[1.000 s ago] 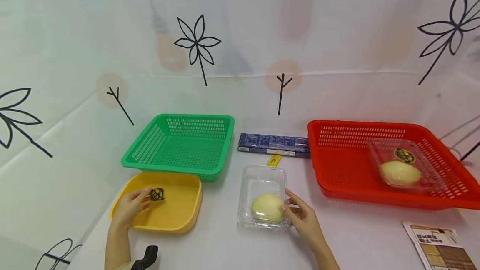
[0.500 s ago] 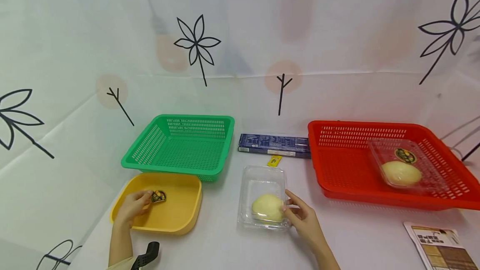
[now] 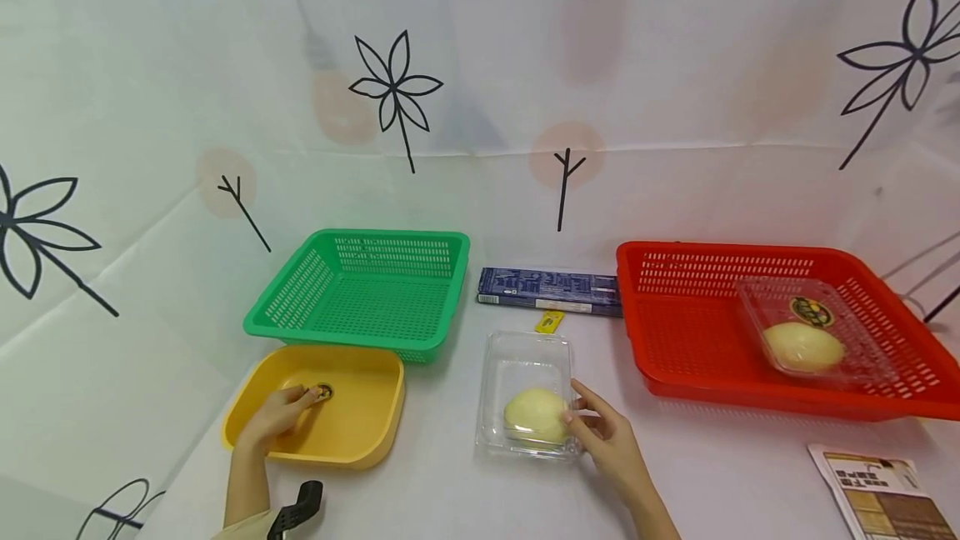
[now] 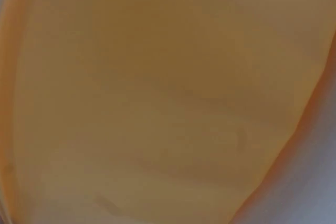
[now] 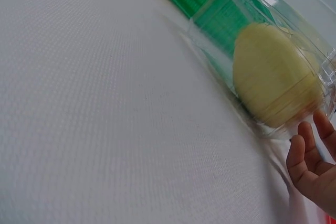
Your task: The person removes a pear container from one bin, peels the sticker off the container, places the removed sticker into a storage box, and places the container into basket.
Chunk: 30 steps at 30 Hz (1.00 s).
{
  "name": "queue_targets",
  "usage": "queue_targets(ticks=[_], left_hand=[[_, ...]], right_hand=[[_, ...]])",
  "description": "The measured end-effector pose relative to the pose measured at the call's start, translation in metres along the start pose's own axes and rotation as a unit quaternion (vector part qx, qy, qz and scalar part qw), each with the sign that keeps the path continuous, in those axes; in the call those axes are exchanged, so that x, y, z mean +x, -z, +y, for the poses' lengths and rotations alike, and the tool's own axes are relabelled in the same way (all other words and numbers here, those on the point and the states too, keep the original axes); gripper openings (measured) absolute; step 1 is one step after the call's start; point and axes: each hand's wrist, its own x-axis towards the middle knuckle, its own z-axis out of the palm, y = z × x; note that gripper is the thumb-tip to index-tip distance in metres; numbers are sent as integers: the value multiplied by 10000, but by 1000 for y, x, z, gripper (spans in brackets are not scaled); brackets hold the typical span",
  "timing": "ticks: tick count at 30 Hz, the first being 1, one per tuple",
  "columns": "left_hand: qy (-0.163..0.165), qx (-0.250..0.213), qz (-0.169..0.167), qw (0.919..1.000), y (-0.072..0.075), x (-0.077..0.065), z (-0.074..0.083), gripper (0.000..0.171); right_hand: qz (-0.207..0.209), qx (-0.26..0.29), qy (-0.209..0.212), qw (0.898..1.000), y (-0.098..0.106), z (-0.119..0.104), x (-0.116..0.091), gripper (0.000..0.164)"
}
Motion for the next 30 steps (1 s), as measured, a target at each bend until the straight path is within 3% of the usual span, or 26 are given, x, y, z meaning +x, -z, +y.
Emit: queue_targets(ticks=[7,13,15,18,21,25,30], left_hand=[[-19,-445,243,9987,2,-2,0,52],[-498,-880,841,9913,3,-5,-1,52],[-716,-1083,1231,9839,1,-6,-1,48],[-1025,-1505,1842,9659,-2,-7,0,41],[-1241,-1920,2208,9482,-5,-10,4,37],[-1581,-2376,2133,9344,-12,-16,14,36],[-2143,-2970,1484,9186,-28,-20,33,35]], right_hand=[[-29,44,74,10000,1,1,0,46],[-16,14,7,10000,1,0,0,46],[11,23,-18,10000,0,-1,0,46],[12,19,-14,10000,-1,-1,0,46],[5,31,16,10000,-1,-1,0,46],[14,31,43,10000,-2,-1,0,45],[60,-1,39,10000,-1,-1,0,45]])
